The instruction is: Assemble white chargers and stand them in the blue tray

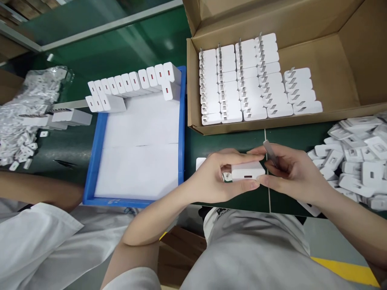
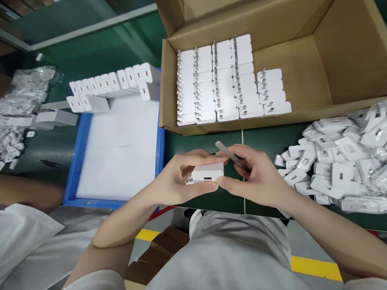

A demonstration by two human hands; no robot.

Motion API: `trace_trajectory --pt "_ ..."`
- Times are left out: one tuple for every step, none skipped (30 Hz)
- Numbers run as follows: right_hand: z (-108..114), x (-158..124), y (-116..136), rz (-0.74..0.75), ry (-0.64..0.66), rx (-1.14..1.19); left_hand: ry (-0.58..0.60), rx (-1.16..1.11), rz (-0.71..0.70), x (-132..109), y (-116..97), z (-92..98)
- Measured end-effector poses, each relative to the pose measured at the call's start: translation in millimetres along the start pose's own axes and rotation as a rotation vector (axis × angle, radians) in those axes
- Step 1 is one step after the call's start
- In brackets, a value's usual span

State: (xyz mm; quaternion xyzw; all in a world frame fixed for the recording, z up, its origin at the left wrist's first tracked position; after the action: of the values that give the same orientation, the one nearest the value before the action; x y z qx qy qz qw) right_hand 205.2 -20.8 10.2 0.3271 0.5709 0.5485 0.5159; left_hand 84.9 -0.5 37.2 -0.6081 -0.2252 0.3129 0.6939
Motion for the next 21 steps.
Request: trace_trajectory --pt "-0.1 -0.4 -0.8 -0.004 0.0 0.0 0.004 -0.017 0.007 -0.2 0.8 -0.4" --pt "0.1 -0.8 -1.5 -0.006 -0.002 0.001 0.006 -0.036 0.012 -0.4 1.2 -0.7" --pt "0.5 -1.3 -1.7 -0.002 -0.001 0.0 0.003 -0.055 0.01 -0.7 0.9 -0.5" --pt "1.1 -1.8 -1.1 0.01 0.001 -0.005 -0.005 -0.069 0.001 -0.9 -0.1 0.2" --pt "2.9 -2.2 0.7 0.032 -0.003 -0.014 -0.013 -0.074 -0.006 -1.1 -1.2 1.1" --pt "5.5 -2.5 2.4 0.05 -0.012 -0.031 -0.022 -0.068 -0.008 -1.2 -1.9 2.0" --pt "10.1 -2.6 4.1 0.068 -0.038 -0.045 -0.03 -0.056 -0.001 -1.2 -2.0 3.0" --pt "16.2 -2.7 6.5 0.091 -0.078 -0.047 -0.035 -0.042 0.016 -1.1 -1.2 3.7" --pt "24.0 -2.8 8.9 0.115 -0.136 -0.031 -0.038 -0.03 0.038 -1.0 0.2 4.2" --pt "33.1 -3.5 11.7 0.149 -0.211 -0.003 -0.039 -0.026 0.06 -0.9 1.7 4.4" --pt "41.8 -4.8 15.6 0.197 -0.285 0.035 -0.041 -0.032 0.073 -0.6 2.7 4.6" --pt "49.1 -6.8 20.1 0.257 -0.351 0.073 -0.044 -0.046 0.079 -0.3 3.4 4.6" --pt "55.1 -9.5 25.6 0.328 -0.411 0.105 -0.045 -0.062 0.081 0.0 4.0 4.4" --pt "59.4 -12.6 31.0 0.396 -0.46 0.128 -0.045 -0.078 0.081 0.2 4.6 4.1" --pt "62.9 -16.1 35.6 0.454 -0.508 0.149 -0.047 -0.093 0.083 0.4 5.4 3.8" --pt "65.8 -19.8 39.1 0.496 -0.554 0.168 -0.048 -0.105 0.088 0.5 6.6 3.5" --pt "68.4 -23.2 40.9 0.516 -0.598 0.189 -0.051 -0.114 0.095 0.5 8.0 3.4" --pt "70.2 -25.8 41.2 0.515 -0.63 0.208 -0.055 -0.118 0.106 0.5 9.6 3.5" --pt "71.3 -27.5 40.1 0.492 -0.652 0.225 -0.058 -0.122 0.116 0.4 11.1 3.5" --pt "72.1 -29.2 38.8 0.464 -0.67 0.232 -0.057 -0.124 0.124 0.4 12.3 3.4" --pt "72.9 -32.0 39.2 0.457 -0.688 0.227 -0.054 -0.126 0.127 0.5 12.9 3.1"
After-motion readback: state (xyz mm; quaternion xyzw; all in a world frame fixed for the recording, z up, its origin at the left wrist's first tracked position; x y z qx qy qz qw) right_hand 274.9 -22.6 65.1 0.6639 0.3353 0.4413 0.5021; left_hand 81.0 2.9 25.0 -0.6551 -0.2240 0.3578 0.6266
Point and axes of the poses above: each hand's wrist, its own x-axis towards the middle knuckle, its own z-axis out of the back of the hand, y = z × x, the point moved 9 cm from there along x, towards the middle knuckle, and after that the axes turned 2 degrees about -z, right-handed, at the moved point
